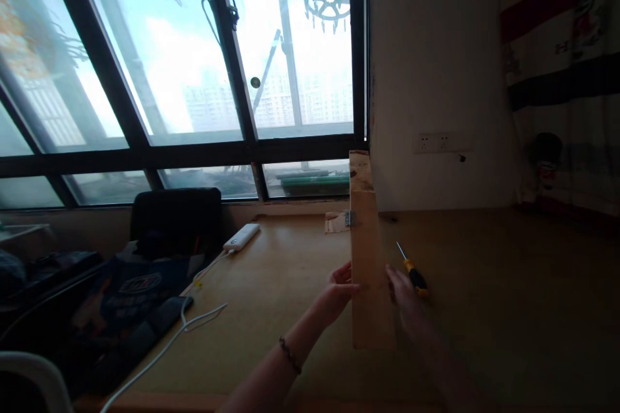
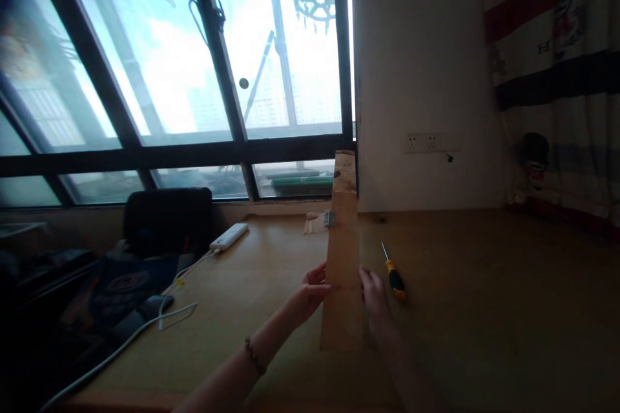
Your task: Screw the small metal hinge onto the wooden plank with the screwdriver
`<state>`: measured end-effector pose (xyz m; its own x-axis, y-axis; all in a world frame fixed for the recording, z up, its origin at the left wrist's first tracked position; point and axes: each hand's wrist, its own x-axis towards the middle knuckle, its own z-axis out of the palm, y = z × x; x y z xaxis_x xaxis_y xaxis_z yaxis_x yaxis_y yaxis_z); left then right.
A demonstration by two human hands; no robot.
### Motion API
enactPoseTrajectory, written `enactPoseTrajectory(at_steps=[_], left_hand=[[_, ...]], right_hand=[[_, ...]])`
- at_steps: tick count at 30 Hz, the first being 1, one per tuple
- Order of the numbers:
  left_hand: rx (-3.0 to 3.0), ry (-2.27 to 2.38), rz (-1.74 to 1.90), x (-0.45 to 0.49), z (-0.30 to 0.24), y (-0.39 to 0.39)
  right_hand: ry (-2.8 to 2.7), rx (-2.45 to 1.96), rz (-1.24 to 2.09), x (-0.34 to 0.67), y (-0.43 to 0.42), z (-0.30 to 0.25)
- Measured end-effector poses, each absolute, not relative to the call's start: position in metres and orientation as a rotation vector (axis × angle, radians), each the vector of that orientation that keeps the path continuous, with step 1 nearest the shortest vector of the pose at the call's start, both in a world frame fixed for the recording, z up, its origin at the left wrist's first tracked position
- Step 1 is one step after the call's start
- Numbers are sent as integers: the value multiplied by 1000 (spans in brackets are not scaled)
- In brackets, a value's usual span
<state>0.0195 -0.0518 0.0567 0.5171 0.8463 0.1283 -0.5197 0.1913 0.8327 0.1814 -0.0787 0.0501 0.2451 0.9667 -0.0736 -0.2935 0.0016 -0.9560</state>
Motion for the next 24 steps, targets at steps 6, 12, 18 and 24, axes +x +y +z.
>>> enactPoseTrajectory(at_steps=[6, 12, 18, 24], left_hand=[[908, 459, 1013, 3, 30, -38], [899, 422, 999, 2, 20, -42], [860, 365, 968, 5, 21, -43], [840, 376, 934, 3, 12, -38]], right_hand=[[-610, -865, 1344, 160, -32, 46], [-623, -932, 1374, 158, -28, 23], [-650, -966, 1388, 163, -23, 9], [-709, -1008, 1371, 161, -22, 6]])
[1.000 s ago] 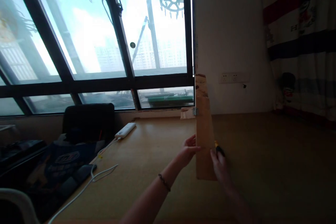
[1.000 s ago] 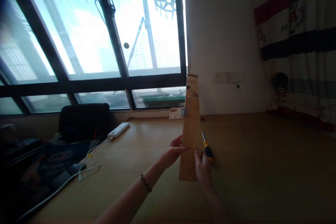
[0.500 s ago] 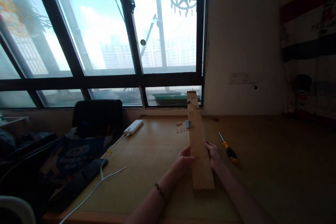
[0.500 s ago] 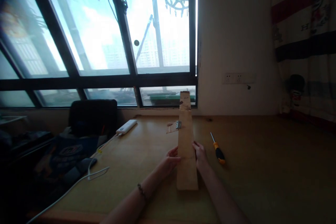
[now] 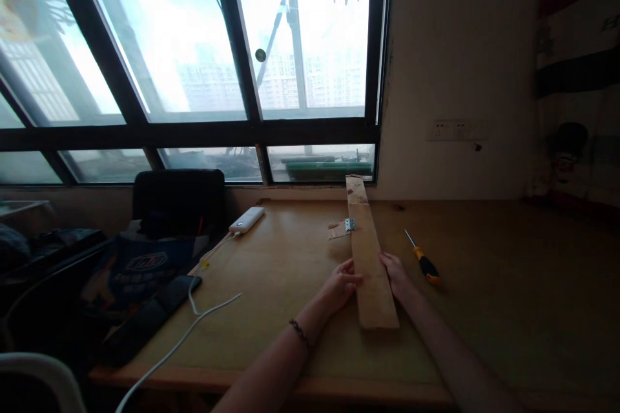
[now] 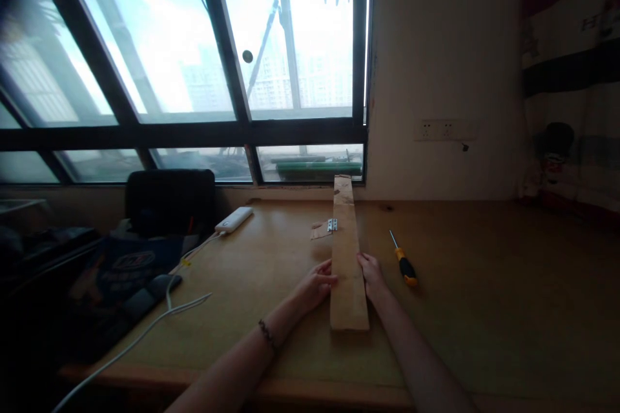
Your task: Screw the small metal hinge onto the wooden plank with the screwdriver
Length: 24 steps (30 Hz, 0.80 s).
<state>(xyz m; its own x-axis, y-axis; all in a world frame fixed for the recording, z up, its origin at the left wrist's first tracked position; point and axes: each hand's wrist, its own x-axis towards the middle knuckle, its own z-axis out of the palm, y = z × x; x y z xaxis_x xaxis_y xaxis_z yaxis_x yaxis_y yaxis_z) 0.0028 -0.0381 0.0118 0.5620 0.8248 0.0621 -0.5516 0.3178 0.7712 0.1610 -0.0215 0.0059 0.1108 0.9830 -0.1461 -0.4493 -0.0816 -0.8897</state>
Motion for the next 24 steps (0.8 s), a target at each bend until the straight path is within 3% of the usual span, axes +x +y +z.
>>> enactPoseTrajectory(at_steps=[24], left_hand=[[763, 404, 910, 3, 0, -26]], right_hand=[[-768, -960, 1408, 162, -21, 5]])
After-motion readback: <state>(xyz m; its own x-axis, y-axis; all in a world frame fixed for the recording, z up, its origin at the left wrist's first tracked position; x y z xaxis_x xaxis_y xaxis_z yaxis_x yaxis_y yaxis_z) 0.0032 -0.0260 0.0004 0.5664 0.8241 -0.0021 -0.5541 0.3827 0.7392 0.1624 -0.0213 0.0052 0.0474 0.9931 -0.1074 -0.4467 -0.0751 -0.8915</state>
